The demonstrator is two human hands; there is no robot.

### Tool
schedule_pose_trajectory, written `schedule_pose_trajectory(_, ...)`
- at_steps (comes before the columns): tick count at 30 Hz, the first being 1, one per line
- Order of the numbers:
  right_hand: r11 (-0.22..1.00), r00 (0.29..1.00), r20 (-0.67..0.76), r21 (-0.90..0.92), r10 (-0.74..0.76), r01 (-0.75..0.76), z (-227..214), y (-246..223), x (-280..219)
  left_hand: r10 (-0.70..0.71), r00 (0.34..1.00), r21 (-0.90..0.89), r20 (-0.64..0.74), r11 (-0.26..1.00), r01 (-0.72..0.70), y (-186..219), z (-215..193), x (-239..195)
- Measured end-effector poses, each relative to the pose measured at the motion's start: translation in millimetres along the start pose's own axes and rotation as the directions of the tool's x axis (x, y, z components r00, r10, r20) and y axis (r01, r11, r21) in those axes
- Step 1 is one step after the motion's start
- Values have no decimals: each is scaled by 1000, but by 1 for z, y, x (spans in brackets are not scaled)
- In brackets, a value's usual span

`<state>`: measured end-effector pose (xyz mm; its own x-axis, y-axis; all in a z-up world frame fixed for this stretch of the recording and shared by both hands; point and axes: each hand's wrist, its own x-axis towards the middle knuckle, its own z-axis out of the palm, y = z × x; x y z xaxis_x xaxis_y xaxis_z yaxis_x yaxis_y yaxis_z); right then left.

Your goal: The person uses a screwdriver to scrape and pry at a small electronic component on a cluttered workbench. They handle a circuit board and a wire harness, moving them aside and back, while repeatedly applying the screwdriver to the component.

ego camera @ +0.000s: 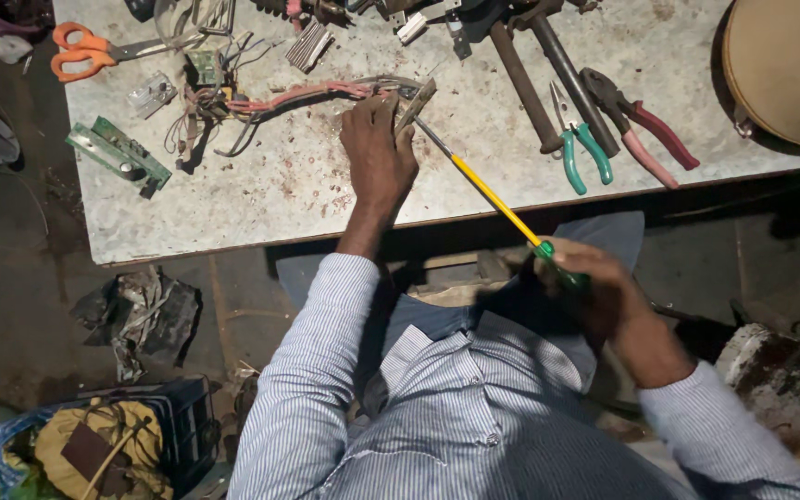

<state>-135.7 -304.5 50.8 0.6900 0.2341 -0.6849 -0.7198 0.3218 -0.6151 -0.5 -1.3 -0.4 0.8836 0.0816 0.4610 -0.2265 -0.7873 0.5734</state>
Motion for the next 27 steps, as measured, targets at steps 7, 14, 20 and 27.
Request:
schedule_pose_trajectory(7,969,953,295,207,66,-132,-8,39,14,25,999,-19,-20,999,-26,-2,0,-2)
schedule_pose_trajectory(14,113,676,367,-825,-639,554,-7,58,19,48,999,-26,-9,999,-48,-5,2,-2)
schedule_pose_trajectory(20,-196,594,243,-970,-767,143,23,64,11,55,998,-19,-1,998,-55,-4,0,0)
schedule_pose_trajectory(27,418,755,76,-794,-652,442,11,65,10,14,1000,-8,0,1000,-14,-2,0,1)
